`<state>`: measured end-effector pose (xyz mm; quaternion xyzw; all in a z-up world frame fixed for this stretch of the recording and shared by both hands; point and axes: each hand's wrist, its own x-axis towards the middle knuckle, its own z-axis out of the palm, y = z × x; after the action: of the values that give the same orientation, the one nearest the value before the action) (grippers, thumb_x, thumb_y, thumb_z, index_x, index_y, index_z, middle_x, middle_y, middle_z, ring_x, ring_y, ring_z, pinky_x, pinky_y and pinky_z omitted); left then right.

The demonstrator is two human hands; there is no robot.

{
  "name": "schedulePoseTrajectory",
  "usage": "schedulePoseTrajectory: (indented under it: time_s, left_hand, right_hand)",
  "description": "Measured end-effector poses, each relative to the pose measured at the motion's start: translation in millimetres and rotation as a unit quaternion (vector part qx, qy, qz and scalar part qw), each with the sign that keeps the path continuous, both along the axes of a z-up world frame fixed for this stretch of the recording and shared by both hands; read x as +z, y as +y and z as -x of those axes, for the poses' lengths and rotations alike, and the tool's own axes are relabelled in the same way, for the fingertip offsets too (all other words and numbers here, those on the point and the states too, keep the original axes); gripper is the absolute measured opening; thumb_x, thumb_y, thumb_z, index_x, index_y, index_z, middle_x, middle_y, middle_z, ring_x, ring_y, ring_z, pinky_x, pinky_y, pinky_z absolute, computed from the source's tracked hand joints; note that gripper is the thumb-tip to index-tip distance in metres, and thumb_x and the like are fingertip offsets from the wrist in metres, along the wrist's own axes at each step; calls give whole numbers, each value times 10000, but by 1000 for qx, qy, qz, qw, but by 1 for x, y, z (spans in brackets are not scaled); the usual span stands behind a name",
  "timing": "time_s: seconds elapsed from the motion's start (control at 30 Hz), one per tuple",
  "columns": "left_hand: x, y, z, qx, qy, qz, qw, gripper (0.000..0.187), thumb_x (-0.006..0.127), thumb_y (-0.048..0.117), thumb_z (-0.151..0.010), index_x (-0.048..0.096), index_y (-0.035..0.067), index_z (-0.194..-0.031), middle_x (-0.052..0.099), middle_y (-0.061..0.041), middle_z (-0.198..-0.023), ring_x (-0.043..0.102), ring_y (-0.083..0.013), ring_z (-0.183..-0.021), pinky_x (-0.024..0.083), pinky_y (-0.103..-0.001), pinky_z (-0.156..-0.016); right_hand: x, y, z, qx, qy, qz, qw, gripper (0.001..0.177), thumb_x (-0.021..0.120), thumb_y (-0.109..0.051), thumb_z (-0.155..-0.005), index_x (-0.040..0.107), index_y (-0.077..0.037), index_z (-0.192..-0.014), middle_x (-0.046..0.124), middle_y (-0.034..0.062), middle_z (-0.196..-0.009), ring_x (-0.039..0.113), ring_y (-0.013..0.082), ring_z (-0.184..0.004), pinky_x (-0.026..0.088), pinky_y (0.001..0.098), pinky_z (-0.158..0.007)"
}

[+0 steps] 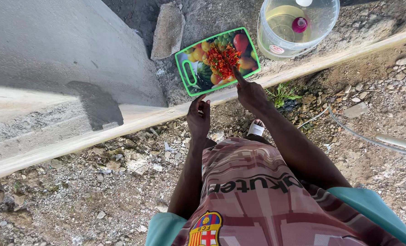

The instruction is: The person chops red chili peppers on a green cutting board using a knife and then begins to chop a red onion.

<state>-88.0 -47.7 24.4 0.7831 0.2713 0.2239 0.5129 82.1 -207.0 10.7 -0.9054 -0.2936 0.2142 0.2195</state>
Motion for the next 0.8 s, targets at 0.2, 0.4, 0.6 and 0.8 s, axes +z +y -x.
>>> schedulePoseTrajectory:
  time_s: [0.2,0.4,0.6,0.8]
  left_hand:
    - [3,2,-5,0,-22,10,1000,291,686,199,-1017,696,54,-1270,702,-51,-852,653,-92,-711,506,-251,-544]
    - [5,1,-3,15,-5,31,999,301,691,203,-1009,699,48,-1267,714,-61,-837,651,-102,-682,506,-260,-532]
    - [-6,6,5,30,-3,12,999,297,685,207,-1017,694,52,-1270,729,-61,-865,684,-95,-719,533,-254,-544]
    - [-11,9,5,41,-5,18,999,303,690,213,-1007,698,48,-1261,729,-72,-877,679,-108,-713,525,-257,-545]
  right_hand:
    - [10,0,-13,19,-35,-38,999,733,516,-220,-1067,118,-336,-1671,700,249,-785,693,477,-740,535,588,-669]
    - [-7,28,-35,33,-73,-70,994,719,532,-157,-1044,204,-316,-1664,720,264,-903,704,470,-797,541,578,-676]
    - [-11,33,-36,47,-51,-48,996,757,553,-129,-1003,192,-201,-1665,710,290,-904,691,494,-783,531,595,-693]
    - [18,19,-38,58,-16,-22,998,732,551,-162,-1019,213,-298,-1653,718,271,-986,704,479,-873,544,584,-757]
